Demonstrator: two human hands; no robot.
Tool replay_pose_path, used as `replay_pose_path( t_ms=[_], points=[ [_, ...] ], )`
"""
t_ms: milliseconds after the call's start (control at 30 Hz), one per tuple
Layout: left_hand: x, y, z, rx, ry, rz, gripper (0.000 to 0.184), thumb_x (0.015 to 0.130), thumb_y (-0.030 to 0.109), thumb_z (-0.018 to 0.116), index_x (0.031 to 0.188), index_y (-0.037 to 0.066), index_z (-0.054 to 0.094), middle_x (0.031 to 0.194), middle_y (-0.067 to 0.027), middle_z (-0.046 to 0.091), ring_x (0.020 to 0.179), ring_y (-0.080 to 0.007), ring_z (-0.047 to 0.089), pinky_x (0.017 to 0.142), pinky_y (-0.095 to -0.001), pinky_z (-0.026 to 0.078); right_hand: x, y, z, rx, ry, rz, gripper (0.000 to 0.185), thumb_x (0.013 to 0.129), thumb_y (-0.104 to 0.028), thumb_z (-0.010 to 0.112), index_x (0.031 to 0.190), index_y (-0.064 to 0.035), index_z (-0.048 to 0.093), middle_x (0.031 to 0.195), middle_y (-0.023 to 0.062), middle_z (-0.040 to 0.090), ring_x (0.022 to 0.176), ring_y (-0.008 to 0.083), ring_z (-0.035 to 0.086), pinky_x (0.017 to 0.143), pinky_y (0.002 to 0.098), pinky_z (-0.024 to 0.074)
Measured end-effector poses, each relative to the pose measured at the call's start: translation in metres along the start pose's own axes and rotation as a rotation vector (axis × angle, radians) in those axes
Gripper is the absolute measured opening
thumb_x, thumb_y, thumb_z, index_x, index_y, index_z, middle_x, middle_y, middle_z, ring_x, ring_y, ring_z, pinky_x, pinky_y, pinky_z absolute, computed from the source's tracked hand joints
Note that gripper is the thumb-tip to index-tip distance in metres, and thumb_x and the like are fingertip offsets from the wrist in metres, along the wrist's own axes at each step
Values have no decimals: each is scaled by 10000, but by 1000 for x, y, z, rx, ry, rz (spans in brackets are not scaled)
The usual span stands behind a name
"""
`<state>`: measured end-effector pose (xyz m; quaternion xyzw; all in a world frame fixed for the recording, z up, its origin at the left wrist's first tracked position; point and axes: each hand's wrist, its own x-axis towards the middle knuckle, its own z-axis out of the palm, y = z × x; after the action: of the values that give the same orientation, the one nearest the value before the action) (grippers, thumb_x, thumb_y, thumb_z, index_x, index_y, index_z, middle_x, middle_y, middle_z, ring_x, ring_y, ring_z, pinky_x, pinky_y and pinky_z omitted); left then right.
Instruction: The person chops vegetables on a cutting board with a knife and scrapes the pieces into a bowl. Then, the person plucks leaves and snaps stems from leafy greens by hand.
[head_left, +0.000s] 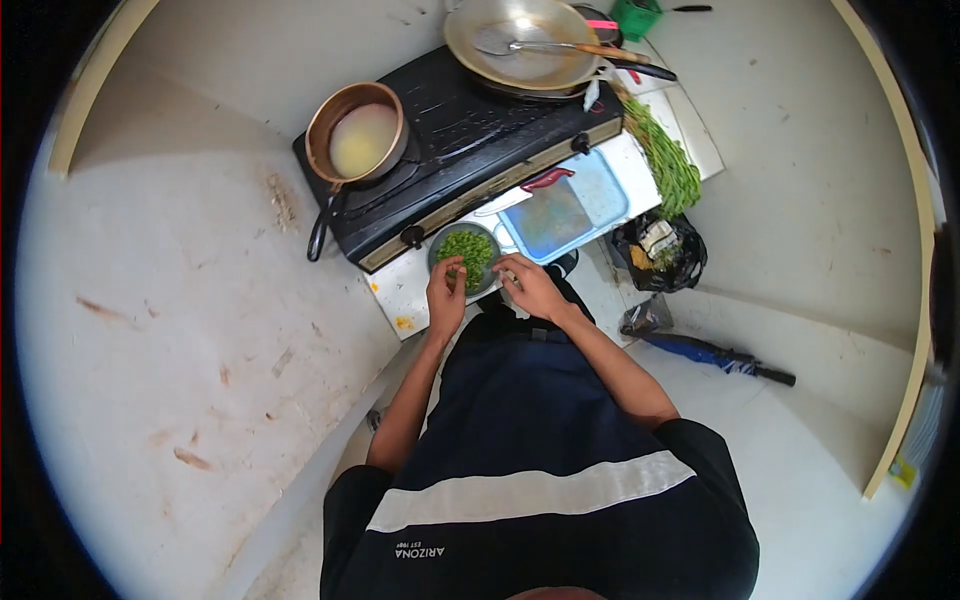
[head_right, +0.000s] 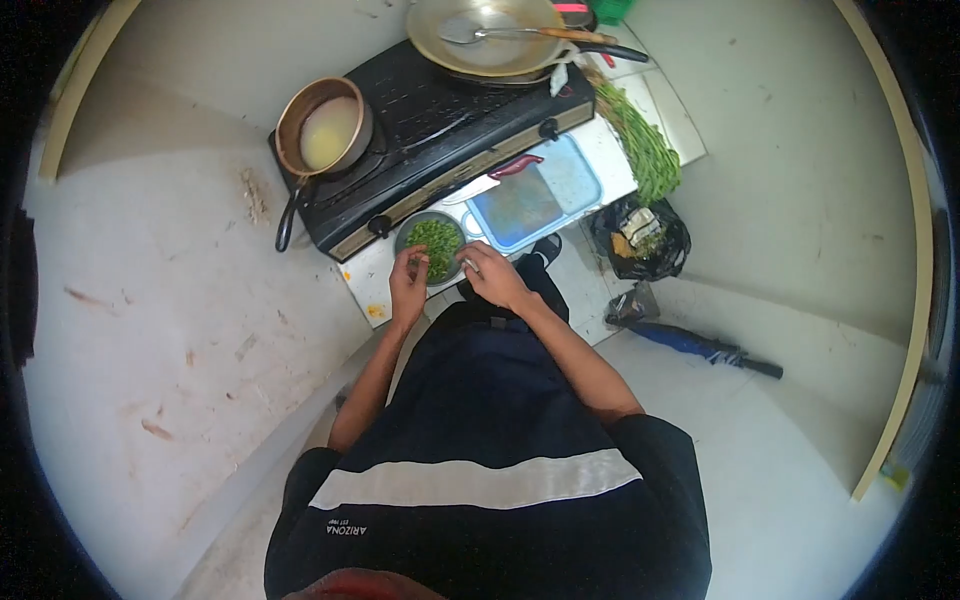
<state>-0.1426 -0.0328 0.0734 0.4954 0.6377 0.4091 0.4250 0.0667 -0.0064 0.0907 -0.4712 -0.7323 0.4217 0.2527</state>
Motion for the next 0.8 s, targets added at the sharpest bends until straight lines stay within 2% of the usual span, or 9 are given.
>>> replay_pose_path(
  t_ms=[67,133,167,200,267,333,400,467,800],
  points=[
    [11,4,18,-34,-49,-4,230,1014,116,616,1225,28,639,1008,-62,633,685,-103,526,624,-272,458,-11,7,-9,23,83,34,186,948,-71,602,1111,-6,661,1138,187,646,1077,392,632,952,442,507],
    [18,16,32,-66,-97,-8,230,1015,119,613,1224,25,641,995,-55,642,680,-94,513,626,-269,452,-23,12,-24,119,100,161,182,961,-80,596,1113,-6,664,1106,185,655,1046,394,645,920,438,523],
    [22,24,40,-29,-151,-33,236,1024,135,607,1234,30,633,1006,-53,650,720,-95,546,654,-272,469,-30,14,-32,125,126,183,188,962,-76,592,1119,-10,673,1095,176,665,1008,378,666,863,426,546],
    [25,29,48,9,-204,-57,241,1033,151,601,1244,36,625,1017,-52,658,761,-96,578,681,-275,486,-37,18,-39,120,150,191,188,962,-76,592,1119,-10,673,1095,176,665,1008,378,666,863,426,546],
    [30,30,70,-28,-258,-24,243,1031,142,596,1251,40,618,1012,-51,663,762,-102,583,694,-267,487,-49,26,-54,112,132,301,194,960,-68,582,1117,-9,682,1102,174,669,974,353,683,813,421,561],
    [34,33,90,-77,-304,16,236,1014,108,595,1239,50,636,935,-41,664,683,-100,558,637,-267,469,-59,37,-65,142,166,350,208,957,-64,580,1127,-11,688,1109,167,678,984,319,693,814,411,566],
    [39,43,106,-73,-368,9,235,1017,122,598,1240,60,637,937,-46,676,704,-111,587,651,-271,484,-71,55,-71,219,209,428,225,957,-65,582,1148,-12,687,1131,157,682,1003,302,697,842,406,565],
    [43,66,119,-18,-439,-58,234,1021,127,599,1240,48,624,982,-41,693,760,-113,597,700,-265,486,-80,72,-78,239,227,433,227,960,-70,584,1154,-15,688,1134,153,690,1005,296,700,852,403,563],
    [72,78,207,-114,-517,-21,217,1030,142,599,1222,47,634,929,-45,706,733,-90,584,672,-257,488,-85,131,-167,311,250,392,198,971,-99,611,1130,-17,697,1084,141,732,969,269,712,855,381,556]
  ],
)
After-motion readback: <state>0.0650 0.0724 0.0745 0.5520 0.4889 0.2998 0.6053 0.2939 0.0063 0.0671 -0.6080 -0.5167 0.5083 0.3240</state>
